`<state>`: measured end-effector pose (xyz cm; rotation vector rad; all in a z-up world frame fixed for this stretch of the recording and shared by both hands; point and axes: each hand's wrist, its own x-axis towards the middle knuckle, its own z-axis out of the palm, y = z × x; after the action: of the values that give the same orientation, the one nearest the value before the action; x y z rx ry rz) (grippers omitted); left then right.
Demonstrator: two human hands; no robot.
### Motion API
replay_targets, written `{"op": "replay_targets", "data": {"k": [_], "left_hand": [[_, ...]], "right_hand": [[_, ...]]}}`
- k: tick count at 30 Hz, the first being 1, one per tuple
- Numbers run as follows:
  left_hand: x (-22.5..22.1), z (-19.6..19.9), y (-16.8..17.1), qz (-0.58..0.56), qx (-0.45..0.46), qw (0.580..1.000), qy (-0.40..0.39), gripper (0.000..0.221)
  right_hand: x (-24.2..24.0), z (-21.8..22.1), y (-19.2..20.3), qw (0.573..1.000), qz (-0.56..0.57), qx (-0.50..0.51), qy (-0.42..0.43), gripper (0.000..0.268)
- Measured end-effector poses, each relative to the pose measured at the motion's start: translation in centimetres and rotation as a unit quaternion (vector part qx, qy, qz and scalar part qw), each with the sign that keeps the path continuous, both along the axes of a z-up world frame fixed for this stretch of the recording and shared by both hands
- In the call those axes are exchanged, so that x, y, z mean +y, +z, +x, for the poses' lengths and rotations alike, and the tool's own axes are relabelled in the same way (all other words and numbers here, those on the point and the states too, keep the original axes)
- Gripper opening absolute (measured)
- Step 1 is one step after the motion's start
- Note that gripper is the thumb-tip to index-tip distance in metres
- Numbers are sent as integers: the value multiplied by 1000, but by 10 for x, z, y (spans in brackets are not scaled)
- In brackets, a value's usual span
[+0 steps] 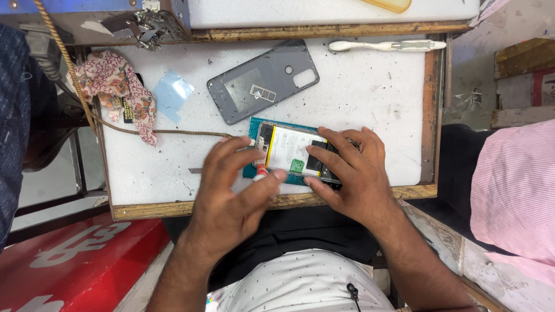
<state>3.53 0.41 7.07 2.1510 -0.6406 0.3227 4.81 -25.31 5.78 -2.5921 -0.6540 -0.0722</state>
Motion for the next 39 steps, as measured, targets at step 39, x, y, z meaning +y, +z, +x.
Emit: {"op": "replay_targets", "data": {"k": [39], "left_hand": [[2, 3, 4, -113, 65, 991, -15, 45]], "right_hand": [[-7, 0, -4, 999, 42, 28, -5, 67]]}}
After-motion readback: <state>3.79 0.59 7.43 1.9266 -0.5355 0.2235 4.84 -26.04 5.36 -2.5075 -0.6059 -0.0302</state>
